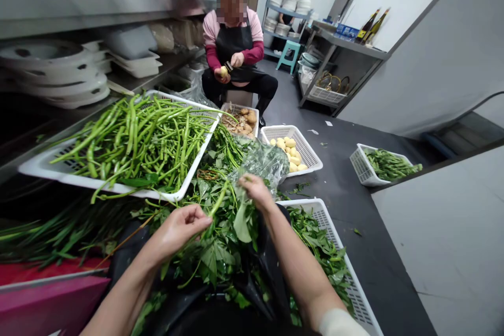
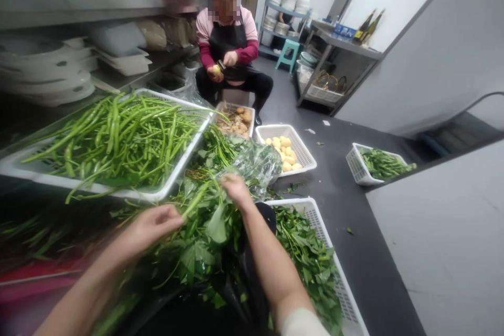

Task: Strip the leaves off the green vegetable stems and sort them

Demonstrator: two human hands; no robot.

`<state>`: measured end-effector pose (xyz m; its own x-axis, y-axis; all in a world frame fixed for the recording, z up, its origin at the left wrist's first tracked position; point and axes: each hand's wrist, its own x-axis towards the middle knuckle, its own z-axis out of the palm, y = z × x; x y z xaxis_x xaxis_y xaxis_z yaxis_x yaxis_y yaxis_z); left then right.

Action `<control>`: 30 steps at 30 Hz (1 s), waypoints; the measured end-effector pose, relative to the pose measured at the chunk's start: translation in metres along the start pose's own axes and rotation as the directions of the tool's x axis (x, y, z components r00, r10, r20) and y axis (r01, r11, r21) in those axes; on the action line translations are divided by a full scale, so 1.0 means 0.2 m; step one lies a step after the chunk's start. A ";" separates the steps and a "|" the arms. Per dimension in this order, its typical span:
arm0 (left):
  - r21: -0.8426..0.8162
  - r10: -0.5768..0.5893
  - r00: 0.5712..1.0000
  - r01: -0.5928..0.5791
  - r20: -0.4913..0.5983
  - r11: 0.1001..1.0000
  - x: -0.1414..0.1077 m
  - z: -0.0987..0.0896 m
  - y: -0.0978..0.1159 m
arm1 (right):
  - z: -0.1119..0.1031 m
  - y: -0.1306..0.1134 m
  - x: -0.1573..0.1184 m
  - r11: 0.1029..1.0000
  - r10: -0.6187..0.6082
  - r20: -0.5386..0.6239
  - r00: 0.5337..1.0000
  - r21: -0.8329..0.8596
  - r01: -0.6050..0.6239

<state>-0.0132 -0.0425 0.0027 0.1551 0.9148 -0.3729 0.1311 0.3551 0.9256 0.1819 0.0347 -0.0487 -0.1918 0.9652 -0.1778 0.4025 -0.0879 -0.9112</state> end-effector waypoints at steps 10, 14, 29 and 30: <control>-0.545 -0.163 0.983 0.093 -0.081 0.833 0.05 -0.07 -0.12 | 0.14 -0.10 -0.20 0.987 -0.119 0.013 0.993 -0.111 0.120; -0.593 -0.096 0.990 0.016 -0.103 0.805 0.06 -0.03 -0.11 | 0.34 -0.13 -0.33 0.975 -0.192 0.284 0.939 -0.055 0.216; -0.207 0.166 0.763 -0.368 -0.625 0.907 0.09 -0.19 0.17 | 0.32 -0.21 -0.47 0.477 -0.555 0.527 0.644 -0.432 0.765; -0.069 0.257 0.720 -0.389 -0.644 0.918 0.12 -0.22 0.20 | 0.29 -0.22 -0.46 0.530 -0.534 0.461 0.709 -0.472 0.705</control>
<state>-0.0473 0.0020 0.0346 -0.4854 0.8742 0.0111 -0.0074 -0.0168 0.9998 0.1297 -0.0648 -0.0144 -0.7631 0.6179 0.1892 0.5002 0.7502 -0.4325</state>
